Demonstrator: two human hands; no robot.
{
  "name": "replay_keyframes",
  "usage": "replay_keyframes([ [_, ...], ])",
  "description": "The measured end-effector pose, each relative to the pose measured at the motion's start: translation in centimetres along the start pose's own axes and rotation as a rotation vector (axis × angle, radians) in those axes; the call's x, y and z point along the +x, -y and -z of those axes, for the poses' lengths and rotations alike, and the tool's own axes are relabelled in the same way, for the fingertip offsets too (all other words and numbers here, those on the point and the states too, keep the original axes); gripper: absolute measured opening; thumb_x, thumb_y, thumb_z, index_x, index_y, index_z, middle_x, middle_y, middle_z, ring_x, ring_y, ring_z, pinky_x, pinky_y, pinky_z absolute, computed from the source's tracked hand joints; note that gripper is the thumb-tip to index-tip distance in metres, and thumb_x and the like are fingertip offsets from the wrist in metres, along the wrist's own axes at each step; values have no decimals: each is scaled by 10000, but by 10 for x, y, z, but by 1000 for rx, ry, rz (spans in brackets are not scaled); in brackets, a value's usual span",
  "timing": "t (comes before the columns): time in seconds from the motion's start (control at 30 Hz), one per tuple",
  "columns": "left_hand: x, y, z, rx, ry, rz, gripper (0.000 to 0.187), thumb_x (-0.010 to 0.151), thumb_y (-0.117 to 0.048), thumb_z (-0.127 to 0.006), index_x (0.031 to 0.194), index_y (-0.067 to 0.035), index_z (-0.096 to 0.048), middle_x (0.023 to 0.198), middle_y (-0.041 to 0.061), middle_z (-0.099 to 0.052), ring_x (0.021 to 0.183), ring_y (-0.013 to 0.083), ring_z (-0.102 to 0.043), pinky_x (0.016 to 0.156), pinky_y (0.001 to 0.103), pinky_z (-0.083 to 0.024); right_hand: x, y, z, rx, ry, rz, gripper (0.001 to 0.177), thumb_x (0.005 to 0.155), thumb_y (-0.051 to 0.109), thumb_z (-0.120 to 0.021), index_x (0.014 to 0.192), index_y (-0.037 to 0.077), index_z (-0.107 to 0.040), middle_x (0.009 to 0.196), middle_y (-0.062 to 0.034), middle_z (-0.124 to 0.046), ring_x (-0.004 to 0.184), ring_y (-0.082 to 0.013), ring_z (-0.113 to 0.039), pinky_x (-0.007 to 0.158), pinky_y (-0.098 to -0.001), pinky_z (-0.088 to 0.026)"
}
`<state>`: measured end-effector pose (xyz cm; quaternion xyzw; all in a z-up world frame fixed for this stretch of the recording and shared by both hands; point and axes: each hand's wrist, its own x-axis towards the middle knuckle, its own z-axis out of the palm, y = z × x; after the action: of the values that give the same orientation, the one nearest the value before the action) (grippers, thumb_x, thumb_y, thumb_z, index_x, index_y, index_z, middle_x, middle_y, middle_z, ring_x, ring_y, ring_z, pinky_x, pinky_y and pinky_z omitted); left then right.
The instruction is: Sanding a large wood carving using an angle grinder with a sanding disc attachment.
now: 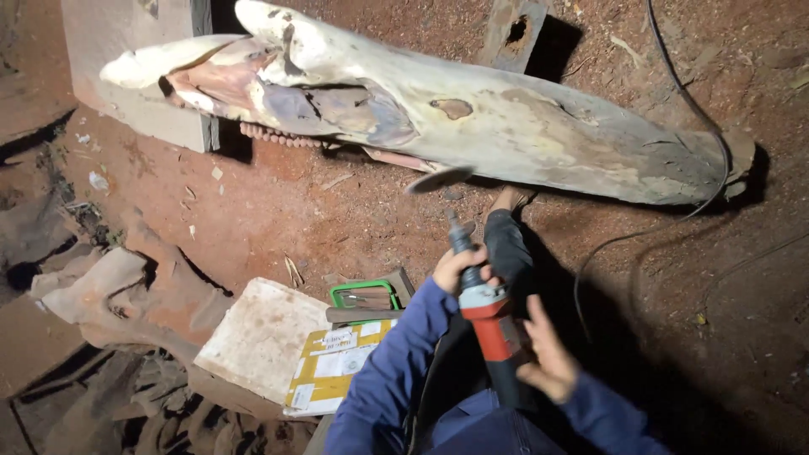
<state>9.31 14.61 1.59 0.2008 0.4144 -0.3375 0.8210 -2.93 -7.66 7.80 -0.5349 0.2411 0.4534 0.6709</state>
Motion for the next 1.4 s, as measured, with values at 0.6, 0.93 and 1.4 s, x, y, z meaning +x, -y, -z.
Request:
replay_keyframes([
  [0.6,141,-84,-54,380,-280,73,310,753,-34,-801,962,110,-623,740,308,-693,631,375,-739,608,479,-644,116,93,-28,-36,-180,48,1307,654,184,-857,1646,290,-12,1057,-238,-683,791,-299,-730,650,-399,-624],
  [0.93,140,-101,-71,461,-298,88,265,723,-60,-811,907,95,-702,701,255,-695,601,331,-728,581,439,-640,117,113,-37,5,-223,28,1281,653,217,-846,1658,256,-52,1144,-199,-675,842,-267,-708,729,-398,-577],
  [1.4,149,-105,-66,535,-287,145,225,759,-98,-813,844,81,-705,698,243,-700,603,316,-734,590,410,-650,118,121,-47,29,-235,30,1282,669,208,-831,1654,251,-12,1260,-180,-643,894,-252,-701,779,-386,-568],
])
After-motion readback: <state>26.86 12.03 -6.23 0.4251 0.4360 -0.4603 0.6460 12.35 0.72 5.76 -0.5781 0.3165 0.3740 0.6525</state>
